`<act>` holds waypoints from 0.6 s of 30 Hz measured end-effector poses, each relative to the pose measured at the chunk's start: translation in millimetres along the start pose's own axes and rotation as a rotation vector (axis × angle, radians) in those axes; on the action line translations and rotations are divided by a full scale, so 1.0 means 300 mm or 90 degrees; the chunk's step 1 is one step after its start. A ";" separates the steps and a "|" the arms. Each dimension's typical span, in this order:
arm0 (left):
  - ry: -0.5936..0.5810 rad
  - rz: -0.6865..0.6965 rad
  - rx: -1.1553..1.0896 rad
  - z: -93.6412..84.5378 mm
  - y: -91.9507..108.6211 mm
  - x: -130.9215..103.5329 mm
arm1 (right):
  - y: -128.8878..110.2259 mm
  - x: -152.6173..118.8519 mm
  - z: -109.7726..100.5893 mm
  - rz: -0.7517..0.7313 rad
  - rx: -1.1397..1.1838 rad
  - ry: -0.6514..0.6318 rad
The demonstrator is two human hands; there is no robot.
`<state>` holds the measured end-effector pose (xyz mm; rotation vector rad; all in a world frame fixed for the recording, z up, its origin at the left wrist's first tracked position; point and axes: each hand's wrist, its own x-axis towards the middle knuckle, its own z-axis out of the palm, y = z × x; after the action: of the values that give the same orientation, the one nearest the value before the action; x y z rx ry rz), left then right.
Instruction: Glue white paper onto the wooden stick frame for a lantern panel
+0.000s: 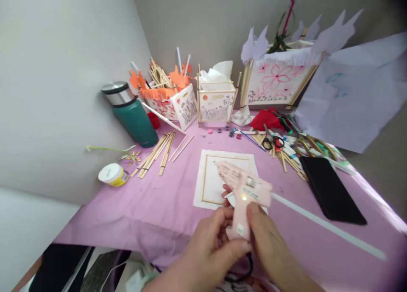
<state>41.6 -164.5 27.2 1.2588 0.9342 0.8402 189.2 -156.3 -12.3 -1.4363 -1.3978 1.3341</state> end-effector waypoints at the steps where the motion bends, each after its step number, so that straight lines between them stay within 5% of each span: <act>1: 0.027 0.003 -0.039 -0.013 0.000 0.006 | -0.021 0.012 0.016 -0.037 -0.006 -0.029; 5: 0.214 -0.045 0.008 -0.172 -0.007 0.013 | -0.061 0.040 0.010 -0.147 -0.017 -0.067; 8: 0.378 -0.076 0.188 -0.366 -0.026 0.002 | -0.002 0.043 -0.068 -0.146 -0.087 0.065; 12: 0.478 -0.137 0.371 -0.585 -0.085 -0.005 | 0.118 0.028 -0.186 -0.233 -0.258 0.188; 15: 0.482 -0.211 0.494 -0.663 -0.112 -0.001 | 0.161 0.014 -0.215 -0.327 -0.385 0.165; 18: 0.502 -0.223 0.643 -0.681 -0.107 0.009 | 0.153 0.015 -0.191 -0.374 -0.475 0.135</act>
<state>-144.2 -85.8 -17.9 1.5167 2.3372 0.5654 254.7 -149.7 -45.4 -1.3684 -2.0646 0.2766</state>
